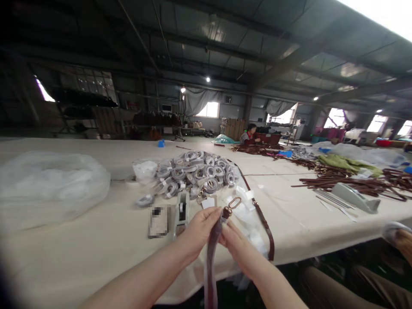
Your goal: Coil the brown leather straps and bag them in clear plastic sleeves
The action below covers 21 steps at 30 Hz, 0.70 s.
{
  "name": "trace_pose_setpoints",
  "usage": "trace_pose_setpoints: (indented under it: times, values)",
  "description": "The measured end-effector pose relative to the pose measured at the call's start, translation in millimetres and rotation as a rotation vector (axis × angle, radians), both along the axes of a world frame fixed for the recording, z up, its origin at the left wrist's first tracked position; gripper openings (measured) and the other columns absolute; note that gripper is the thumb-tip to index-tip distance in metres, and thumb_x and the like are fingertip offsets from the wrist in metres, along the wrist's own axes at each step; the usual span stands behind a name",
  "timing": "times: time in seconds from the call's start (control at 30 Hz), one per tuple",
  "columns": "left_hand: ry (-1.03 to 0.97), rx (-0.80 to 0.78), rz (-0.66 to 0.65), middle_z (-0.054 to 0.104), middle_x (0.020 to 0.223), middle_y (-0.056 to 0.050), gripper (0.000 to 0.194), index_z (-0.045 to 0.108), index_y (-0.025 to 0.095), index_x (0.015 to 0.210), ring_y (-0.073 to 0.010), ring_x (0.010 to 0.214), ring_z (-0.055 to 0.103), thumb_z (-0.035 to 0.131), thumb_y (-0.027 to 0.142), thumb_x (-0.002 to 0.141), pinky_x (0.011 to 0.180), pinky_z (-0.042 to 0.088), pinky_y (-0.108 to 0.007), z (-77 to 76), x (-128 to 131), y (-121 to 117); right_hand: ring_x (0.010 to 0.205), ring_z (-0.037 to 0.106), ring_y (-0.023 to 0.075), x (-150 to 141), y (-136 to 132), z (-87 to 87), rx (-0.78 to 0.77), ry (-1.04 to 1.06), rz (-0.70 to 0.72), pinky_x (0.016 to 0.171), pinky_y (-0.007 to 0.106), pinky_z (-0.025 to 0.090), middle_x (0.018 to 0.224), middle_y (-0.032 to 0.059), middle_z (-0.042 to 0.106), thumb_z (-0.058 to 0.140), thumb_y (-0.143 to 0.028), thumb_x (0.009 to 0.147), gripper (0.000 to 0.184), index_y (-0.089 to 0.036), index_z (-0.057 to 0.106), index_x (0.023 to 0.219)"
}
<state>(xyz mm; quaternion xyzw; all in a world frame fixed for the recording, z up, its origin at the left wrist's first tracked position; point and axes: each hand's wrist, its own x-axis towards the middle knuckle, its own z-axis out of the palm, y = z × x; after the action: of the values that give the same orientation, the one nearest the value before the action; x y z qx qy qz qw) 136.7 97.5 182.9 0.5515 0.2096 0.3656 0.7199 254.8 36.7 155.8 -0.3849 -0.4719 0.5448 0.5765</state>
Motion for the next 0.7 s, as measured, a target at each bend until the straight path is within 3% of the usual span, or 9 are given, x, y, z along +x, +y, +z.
trace_pose_setpoints:
  times: [0.1, 0.17, 0.23, 0.3, 0.47, 0.6, 0.7]
  values:
    - [0.027, -0.067, 0.026, 0.068, 0.066, -0.001, 0.049, 0.064, 0.016, 0.084, -0.0133, 0.056, 0.062, 0.073, 0.062, 0.071, 0.054, 0.047, -0.022, -3.4, -15.6, 2.0, 0.059, 0.060, 0.0162, -5.6, -25.0, -33.6, -0.127, 0.000, 0.117, 0.061, 0.030, 0.047, 0.064, 0.0001, 0.065, 0.067, -0.056, 0.085, 0.047, -0.019, 0.066, 0.113]
    - [0.060, -0.060, 0.026, 0.072, 0.075, -0.003, 0.047, 0.067, 0.015, 0.085, -0.0147, 0.066, 0.066, 0.080, 0.056, 0.067, 0.063, 0.049, -0.024, -9.0, -31.2, 7.8, 0.047, 0.053, 0.0132, 0.4, -39.9, -49.9, -0.186, -0.090, 0.053, 0.052, 0.026, 0.042, 0.051, -0.0022, 0.059, 0.057, -0.059, 0.090, 0.048, -0.015, 0.068, 0.104]
    - [0.120, -0.076, -0.039, 0.073, 0.082, -0.005, 0.046, 0.069, 0.015, 0.085, -0.0160, 0.073, 0.069, 0.084, 0.052, 0.063, 0.068, 0.049, -0.024, -19.0, -48.3, 15.2, 0.039, 0.043, 0.0095, 14.2, -49.5, -61.4, -0.219, -0.223, -0.003, 0.045, 0.023, 0.034, 0.043, -0.0048, 0.051, 0.052, -0.062, 0.092, 0.052, -0.014, 0.069, 0.094]
    - [0.175, -0.140, -0.175, 0.075, 0.085, -0.008, 0.046, 0.069, 0.014, 0.087, -0.0184, 0.075, 0.071, 0.083, 0.053, 0.065, 0.069, 0.050, -0.026, -32.9, -63.1, 22.1, 0.035, 0.036, 0.0072, 30.0, -53.3, -68.9, -0.263, -0.345, 0.072, 0.041, 0.021, 0.027, 0.042, -0.0057, 0.050, 0.051, -0.064, 0.091, 0.053, -0.014, 0.067, 0.088]
    - [0.314, -0.192, -0.367, 0.072, 0.070, -0.007, 0.059, 0.070, 0.014, 0.081, -0.0167, 0.059, 0.067, 0.068, 0.071, 0.070, 0.060, 0.049, -0.026, -70.7, -77.5, 31.2, 0.038, 0.036, 0.0062, 45.2, -48.8, -71.1, -0.301, -0.520, 0.370, 0.041, 0.020, 0.024, 0.049, -0.0041, 0.053, 0.049, -0.059, 0.094, 0.050, -0.017, 0.055, 0.067]
    - [0.512, -0.018, -0.680, 0.069, 0.062, -0.001, 0.055, 0.068, 0.021, 0.089, -0.0103, 0.038, 0.050, 0.059, 0.074, 0.077, 0.042, 0.032, -0.021, -88.0, -73.9, 28.7, 0.041, 0.038, 0.0081, 33.4, -38.4, -63.3, -0.341, -0.610, 0.413, 0.044, 0.020, 0.027, 0.053, -0.0032, 0.055, 0.046, -0.057, 0.096, 0.048, -0.017, 0.060, 0.073]
    - [0.531, 0.078, -0.763, 0.065, 0.055, 0.001, 0.050, 0.067, 0.024, 0.083, -0.0107, 0.039, 0.040, 0.060, 0.073, 0.076, 0.038, 0.027, -0.021, -95.7, -68.5, 25.0, 0.041, 0.037, 0.0087, 25.1, -30.0, -61.9, -0.334, -0.670, 0.430, 0.043, 0.020, 0.027, 0.052, -0.0031, 0.056, 0.045, -0.057, 0.097, 0.049, -0.017, 0.067, 0.080]
